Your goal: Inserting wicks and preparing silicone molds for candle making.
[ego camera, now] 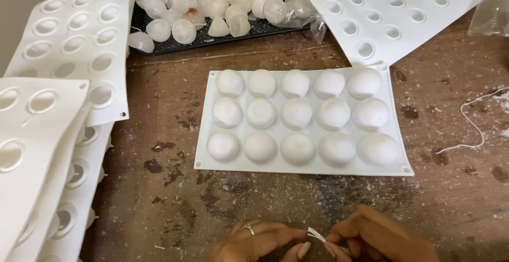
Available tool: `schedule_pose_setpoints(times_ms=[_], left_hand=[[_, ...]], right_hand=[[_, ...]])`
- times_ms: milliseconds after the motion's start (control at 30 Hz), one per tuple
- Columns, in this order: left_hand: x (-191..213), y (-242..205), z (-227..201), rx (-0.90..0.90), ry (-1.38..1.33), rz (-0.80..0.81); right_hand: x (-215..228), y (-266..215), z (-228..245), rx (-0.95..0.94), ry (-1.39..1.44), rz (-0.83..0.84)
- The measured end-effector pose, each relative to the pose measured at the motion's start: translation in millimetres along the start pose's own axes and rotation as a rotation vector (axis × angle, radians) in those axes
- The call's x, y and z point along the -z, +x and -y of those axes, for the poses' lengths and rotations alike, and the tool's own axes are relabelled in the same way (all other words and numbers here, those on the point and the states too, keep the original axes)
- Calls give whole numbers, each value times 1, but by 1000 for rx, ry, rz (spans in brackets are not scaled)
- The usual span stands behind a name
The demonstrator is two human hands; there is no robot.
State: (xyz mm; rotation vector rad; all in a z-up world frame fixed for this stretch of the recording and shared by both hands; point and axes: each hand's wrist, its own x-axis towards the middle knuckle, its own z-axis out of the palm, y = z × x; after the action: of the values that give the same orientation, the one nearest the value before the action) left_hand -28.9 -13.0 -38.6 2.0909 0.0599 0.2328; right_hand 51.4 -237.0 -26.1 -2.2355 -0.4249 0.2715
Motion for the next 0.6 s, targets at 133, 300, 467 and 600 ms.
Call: schedule_pose_setpoints(times_ms=[133, 300, 467, 600], left_hand=[[0, 12, -25, 315, -234, 107], [1, 9, -25, 386, -350, 113], [3, 21, -40, 609, -450, 155], [4, 23, -45, 563, -423, 152]], right_hand=[[5, 9, -17, 186, 130, 46], [-1, 1, -15, 385, 145, 8], [-7, -5, -25, 197, -8, -56], [-2, -4, -18, 234, 19, -41]])
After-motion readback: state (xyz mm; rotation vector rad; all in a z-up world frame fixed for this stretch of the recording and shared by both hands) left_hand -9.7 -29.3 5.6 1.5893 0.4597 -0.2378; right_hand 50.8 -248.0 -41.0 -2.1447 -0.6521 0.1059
